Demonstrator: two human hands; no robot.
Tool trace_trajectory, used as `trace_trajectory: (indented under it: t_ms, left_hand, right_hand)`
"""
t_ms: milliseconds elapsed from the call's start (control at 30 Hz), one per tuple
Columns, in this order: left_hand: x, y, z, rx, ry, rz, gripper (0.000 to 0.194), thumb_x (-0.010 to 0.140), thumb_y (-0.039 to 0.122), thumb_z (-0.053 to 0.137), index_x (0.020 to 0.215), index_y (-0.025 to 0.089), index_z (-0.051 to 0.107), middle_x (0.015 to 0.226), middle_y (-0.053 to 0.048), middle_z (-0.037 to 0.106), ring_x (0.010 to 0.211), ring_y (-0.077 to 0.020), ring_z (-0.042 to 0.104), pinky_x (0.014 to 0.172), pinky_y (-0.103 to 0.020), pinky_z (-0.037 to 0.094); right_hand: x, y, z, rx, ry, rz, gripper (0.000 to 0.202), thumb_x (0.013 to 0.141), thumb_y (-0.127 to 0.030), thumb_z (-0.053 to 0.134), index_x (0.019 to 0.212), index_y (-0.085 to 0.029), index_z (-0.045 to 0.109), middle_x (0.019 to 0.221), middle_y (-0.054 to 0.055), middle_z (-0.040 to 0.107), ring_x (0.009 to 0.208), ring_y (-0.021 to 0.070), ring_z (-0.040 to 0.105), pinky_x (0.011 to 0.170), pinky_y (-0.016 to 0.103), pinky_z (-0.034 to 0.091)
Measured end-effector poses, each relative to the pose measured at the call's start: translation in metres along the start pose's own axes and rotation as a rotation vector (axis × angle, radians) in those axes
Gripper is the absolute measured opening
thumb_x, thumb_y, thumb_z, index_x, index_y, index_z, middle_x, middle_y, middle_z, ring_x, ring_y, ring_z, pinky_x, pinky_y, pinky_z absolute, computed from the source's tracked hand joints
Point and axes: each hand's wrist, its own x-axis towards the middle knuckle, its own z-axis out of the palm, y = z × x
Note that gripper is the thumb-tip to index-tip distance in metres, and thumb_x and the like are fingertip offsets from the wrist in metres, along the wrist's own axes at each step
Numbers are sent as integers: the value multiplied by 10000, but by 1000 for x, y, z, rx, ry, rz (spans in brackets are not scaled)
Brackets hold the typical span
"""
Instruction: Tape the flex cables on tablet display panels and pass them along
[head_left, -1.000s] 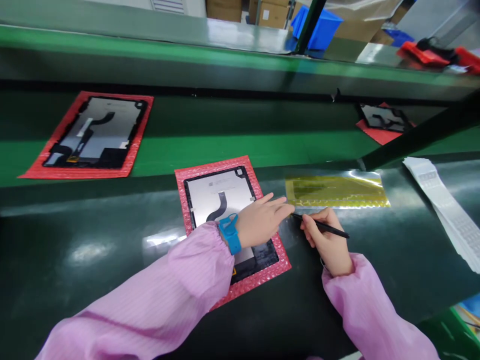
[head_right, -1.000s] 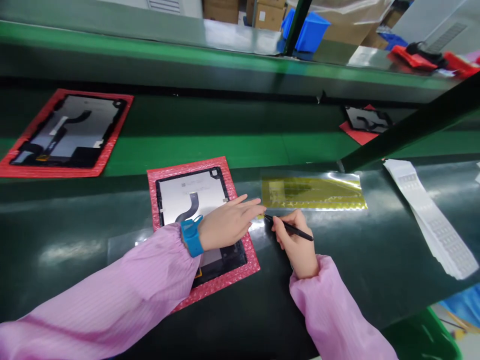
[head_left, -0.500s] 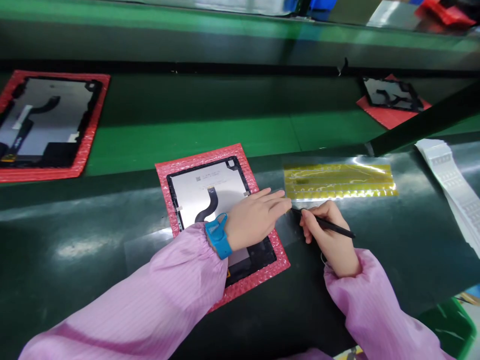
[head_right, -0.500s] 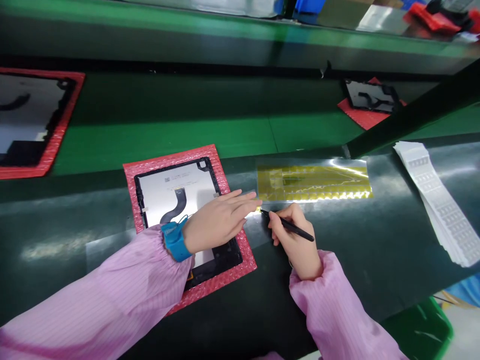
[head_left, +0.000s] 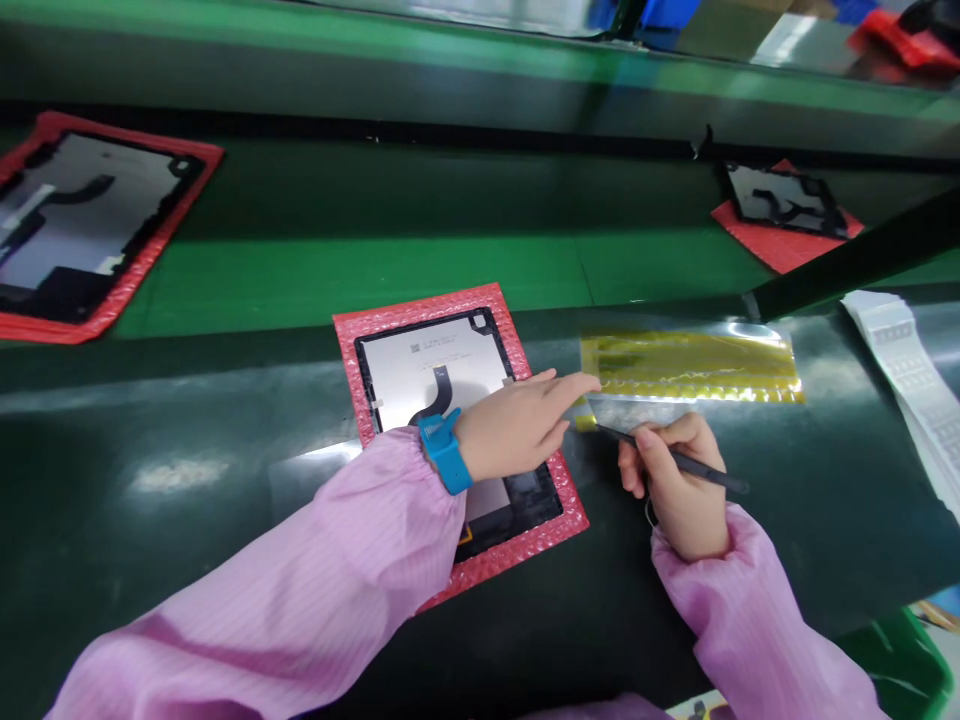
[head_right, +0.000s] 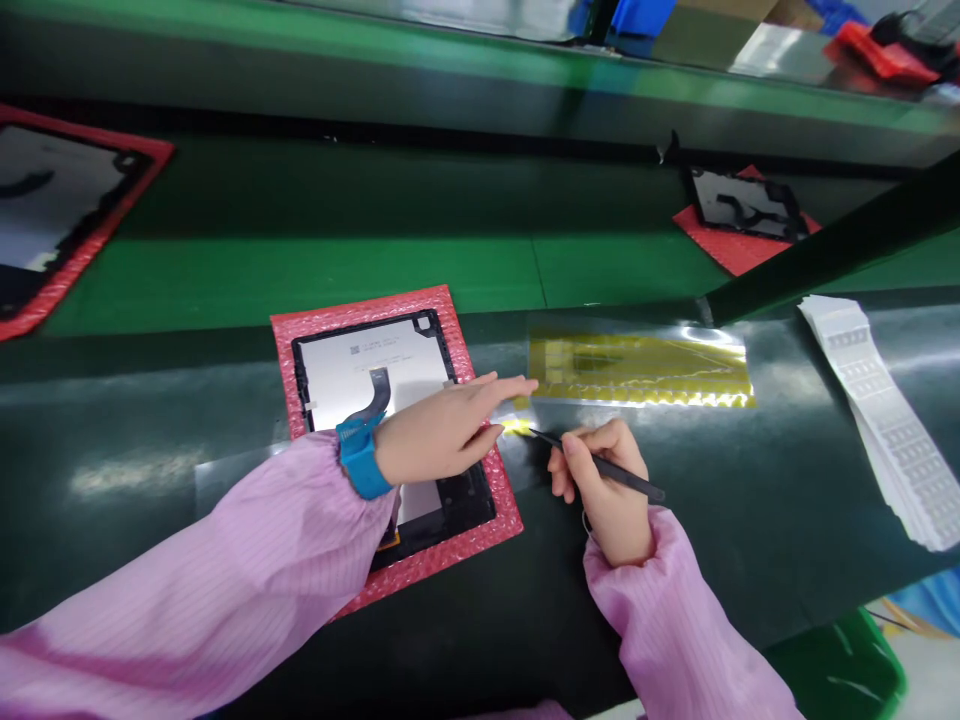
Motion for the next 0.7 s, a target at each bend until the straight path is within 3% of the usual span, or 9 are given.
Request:
trace_trajectory:
  t_ms: [133, 267, 467, 567, 700]
  left_hand:
    - [-24, 13, -31, -94, 131, 4, 447, 1020, 112, 388, 1466, 143, 406, 1483, -162, 597, 1329, -229, 625, 1109, -386, 526]
    - [-76, 21, -50, -43, 141, 9, 377, 1024, 102, 379, 1367, 164, 520, 1376, -127, 677, 1297, -217, 645, 1114, -407, 533]
    - [-154, 23, -30, 54, 116, 29, 419, 971, 31, 414, 1342, 144, 574, 1337, -128, 714, 1360, -214, 607, 1191, -450, 481]
    - [-171, 25, -18, 71, 56, 51, 410, 981, 37, 421, 1353, 109, 576, 1333, -129, 721, 1388, -233, 584, 1223, -479, 440]
    - [-176, 27, -12, 87, 33, 16, 397, 1015, 70, 414, 1387, 80, 552, 1373, -160, 694, 1377, -230, 596, 1225, -467, 433]
  right_hand:
    - [-21, -5, 10, 114, 9, 9, 285, 1012, -263, 653, 833, -249, 431, 649, -81, 661, 375, 62, 532, 351, 144, 359]
    - [-53, -11, 30, 158, -31, 79, 291, 1028, -196, 615, 807, -237, 430, 628, -85, 638, 381, 54, 534, 383, 148, 394]
    - [-94, -14, 56, 123, -178, 97, 244, 1025, -122, 587, 838, -233, 476, 694, -55, 696, 408, 75, 604, 394, 172, 468]
    - [-103, -16, 66, 92, -206, 101, 226, 1024, -111, 579, 856, -235, 492, 701, -50, 704, 418, 85, 623, 389, 175, 484]
    - [-104, -20, 78, 65, -189, 88, 222, 1020, -157, 602, 833, -232, 508, 671, -50, 688, 406, 89, 609, 384, 184, 493]
